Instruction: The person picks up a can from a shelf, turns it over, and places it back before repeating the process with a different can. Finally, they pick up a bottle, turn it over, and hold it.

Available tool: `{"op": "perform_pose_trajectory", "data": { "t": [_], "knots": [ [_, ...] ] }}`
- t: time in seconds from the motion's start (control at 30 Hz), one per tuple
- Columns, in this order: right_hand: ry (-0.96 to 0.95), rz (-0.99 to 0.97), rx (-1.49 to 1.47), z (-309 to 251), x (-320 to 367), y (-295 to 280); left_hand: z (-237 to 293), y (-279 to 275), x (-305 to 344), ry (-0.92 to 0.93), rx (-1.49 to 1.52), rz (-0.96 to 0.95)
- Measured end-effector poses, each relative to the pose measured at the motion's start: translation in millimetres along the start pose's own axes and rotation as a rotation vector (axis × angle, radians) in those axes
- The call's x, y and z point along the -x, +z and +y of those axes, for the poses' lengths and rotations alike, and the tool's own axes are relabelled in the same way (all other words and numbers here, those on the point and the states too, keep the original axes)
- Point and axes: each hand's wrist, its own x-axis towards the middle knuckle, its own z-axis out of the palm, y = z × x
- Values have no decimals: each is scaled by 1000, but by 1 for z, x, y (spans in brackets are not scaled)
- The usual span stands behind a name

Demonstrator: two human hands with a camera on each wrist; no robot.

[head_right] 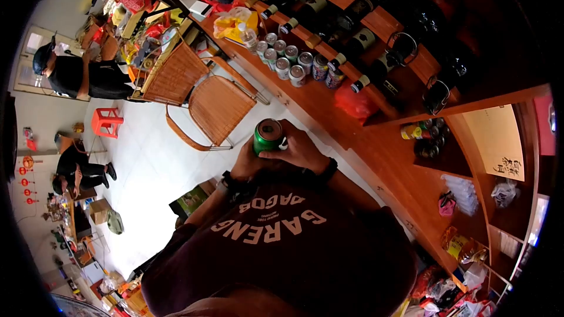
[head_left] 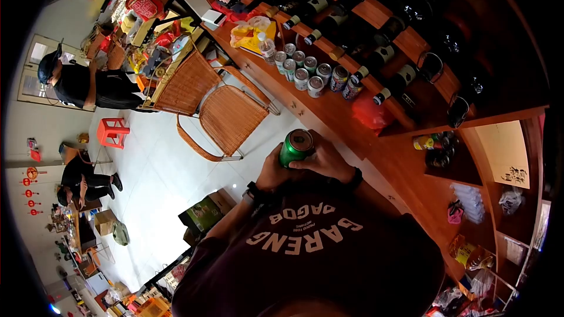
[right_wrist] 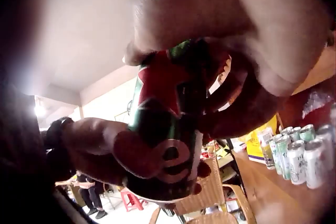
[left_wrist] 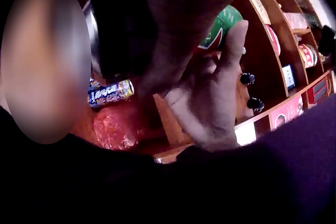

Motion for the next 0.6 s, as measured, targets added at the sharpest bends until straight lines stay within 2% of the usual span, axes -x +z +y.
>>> {"op": "perform_pose_trajectory", "data": {
  "t": [0.07,0.13,0.2,0.4,0.47,0.53,0.57,0.6],
  "knots": [
    [14,41,-16,-8,-2,-4,11,1,-12,57,-198,56],
    [-121,141,184,-3,-5,-4,3,-4,-20,63,-209,41],
    [-74,195,126,0,-6,-4,-9,-8,-30,75,-189,13],
    [-15,250,137,14,-34,-11,7,-27,-66,33,-198,-173],
    [32,302,176,29,-45,-9,12,-32,-86,120,-262,-151],
    [154,350,115,38,-50,-11,7,-37,-105,118,-233,-206],
    [227,355,241,58,-51,-8,5,-40,-117,174,-346,-232],
    [233,369,240,65,-54,-12,5,-43,-128,231,-461,-256]
  ]
}}
